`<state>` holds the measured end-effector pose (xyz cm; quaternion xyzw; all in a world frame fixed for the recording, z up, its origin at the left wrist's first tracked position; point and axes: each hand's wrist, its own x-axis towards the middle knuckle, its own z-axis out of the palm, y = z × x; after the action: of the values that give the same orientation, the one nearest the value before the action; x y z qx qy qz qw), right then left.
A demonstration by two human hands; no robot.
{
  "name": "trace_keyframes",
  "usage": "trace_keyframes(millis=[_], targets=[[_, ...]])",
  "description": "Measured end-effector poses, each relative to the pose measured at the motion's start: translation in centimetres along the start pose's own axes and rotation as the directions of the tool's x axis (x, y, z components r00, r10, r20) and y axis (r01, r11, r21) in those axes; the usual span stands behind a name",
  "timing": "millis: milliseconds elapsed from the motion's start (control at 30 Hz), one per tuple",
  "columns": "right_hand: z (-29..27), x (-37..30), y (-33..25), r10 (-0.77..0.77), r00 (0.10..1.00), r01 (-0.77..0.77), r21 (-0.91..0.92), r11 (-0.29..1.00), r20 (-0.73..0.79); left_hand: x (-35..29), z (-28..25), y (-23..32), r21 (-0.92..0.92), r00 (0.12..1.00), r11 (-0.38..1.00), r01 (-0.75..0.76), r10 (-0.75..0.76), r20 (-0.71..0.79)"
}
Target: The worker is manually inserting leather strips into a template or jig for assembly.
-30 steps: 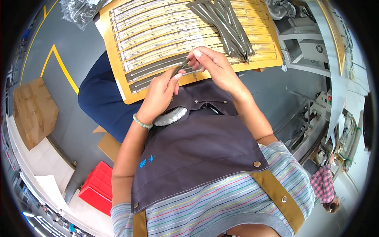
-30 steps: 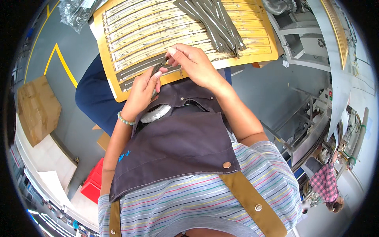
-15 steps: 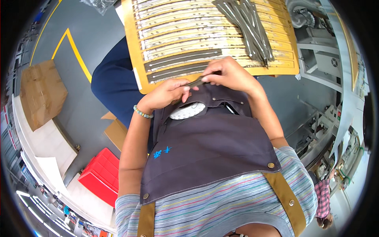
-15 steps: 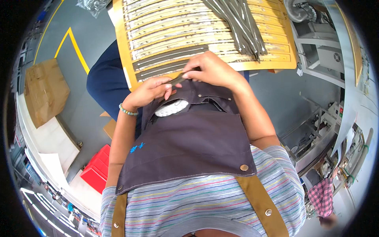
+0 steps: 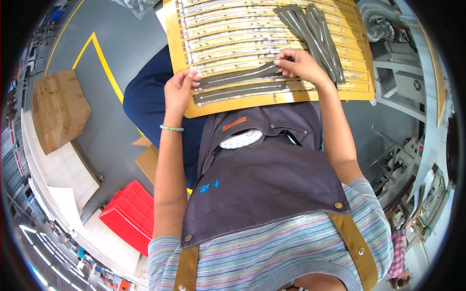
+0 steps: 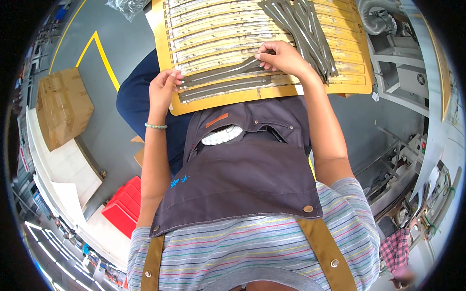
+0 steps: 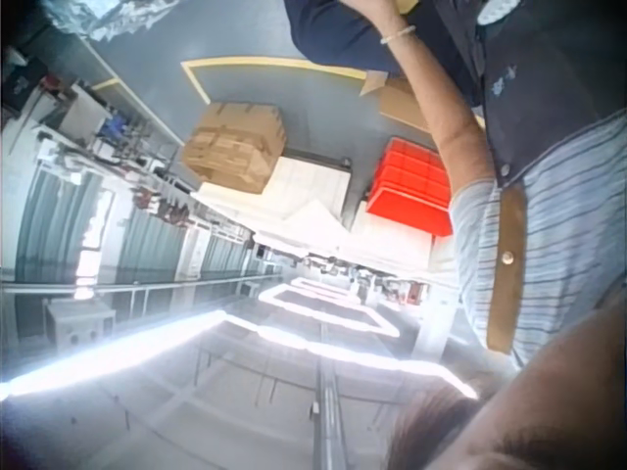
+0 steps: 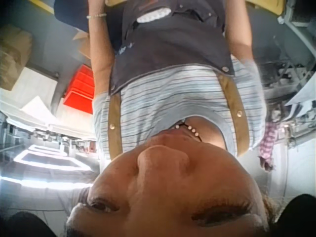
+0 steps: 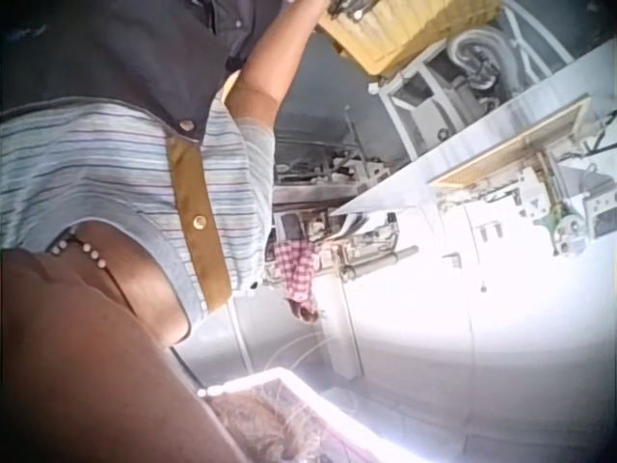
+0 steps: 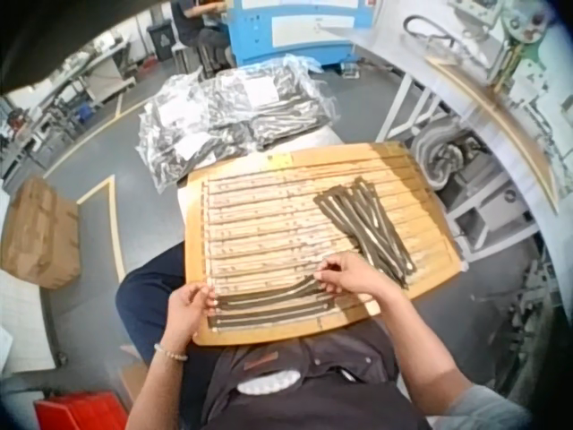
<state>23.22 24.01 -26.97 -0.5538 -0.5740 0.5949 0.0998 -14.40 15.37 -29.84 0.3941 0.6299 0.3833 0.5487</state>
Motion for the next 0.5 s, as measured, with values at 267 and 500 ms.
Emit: trace_keyframes(millis=[267, 500], targets=[[1.8, -4.0, -4.8, -0.15, 0.988, 0.145, 0.117, 0.983, 0.04, -1.0, 8.7, 3.5, 0.373, 0.706, 0.618, -0.692, 0.687, 0.172], [0.6, -4.3, -3.8, -0.152, 0.985, 0.16, 0.109, 0.981, -0.078, -1.1, 4.2, 3.0, -0.068, 0.874, 0.988, -0.137, 0.153, 0.461]])
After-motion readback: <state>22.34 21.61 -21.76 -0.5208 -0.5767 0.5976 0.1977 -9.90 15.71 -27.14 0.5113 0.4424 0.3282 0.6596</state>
